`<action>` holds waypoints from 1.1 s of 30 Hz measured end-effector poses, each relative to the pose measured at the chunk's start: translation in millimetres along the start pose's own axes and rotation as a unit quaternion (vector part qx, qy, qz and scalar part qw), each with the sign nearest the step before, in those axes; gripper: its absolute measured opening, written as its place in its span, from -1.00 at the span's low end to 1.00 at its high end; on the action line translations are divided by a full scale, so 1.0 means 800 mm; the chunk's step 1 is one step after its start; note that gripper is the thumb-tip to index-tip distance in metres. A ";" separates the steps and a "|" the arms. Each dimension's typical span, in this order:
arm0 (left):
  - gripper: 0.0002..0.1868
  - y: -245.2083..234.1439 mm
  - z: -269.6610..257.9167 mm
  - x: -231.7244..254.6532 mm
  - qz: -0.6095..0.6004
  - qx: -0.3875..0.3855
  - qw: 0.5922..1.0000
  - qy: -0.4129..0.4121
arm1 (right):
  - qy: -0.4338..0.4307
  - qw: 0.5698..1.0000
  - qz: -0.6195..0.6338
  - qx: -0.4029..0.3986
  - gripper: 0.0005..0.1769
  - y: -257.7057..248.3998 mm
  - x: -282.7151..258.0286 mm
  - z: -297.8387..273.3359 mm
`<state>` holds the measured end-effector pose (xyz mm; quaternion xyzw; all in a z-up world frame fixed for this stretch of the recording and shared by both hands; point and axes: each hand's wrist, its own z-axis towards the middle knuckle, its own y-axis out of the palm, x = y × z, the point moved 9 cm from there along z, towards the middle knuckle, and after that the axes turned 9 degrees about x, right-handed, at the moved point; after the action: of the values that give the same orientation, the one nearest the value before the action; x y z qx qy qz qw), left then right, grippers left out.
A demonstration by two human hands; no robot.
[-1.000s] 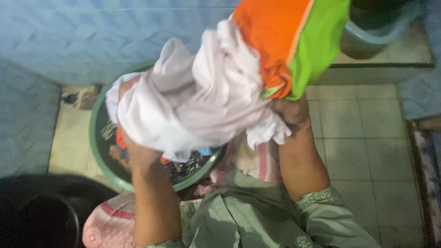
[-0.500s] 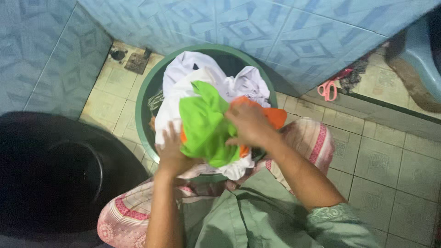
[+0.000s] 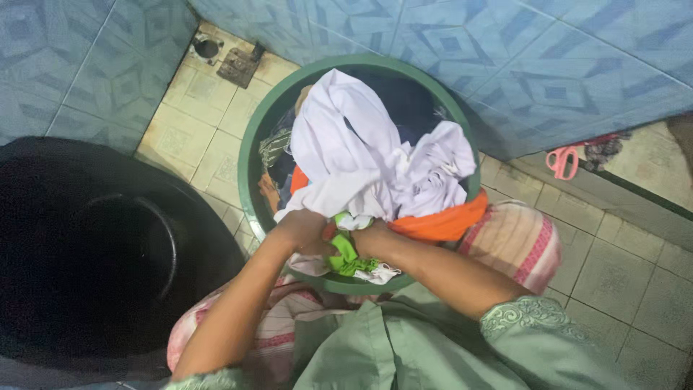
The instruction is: The person washes various pieces of clothing by hand in a green basin filled with soapy water, scrubbing a patterned garment, denim pants, and other clothes one by one.
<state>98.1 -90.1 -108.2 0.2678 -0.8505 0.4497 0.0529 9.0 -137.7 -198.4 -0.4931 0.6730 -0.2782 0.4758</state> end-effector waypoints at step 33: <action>-0.71 -0.044 -0.084 -0.093 -0.009 0.051 0.965 -0.258 | -0.032 0.985 0.171 0.005 -0.55 -0.154 -0.026 -0.091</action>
<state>168.8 -22.7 -67.6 0.3849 -0.8087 0.4076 -0.1779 -7.6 -169.5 -58.1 -0.3768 0.7308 -0.1799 0.5399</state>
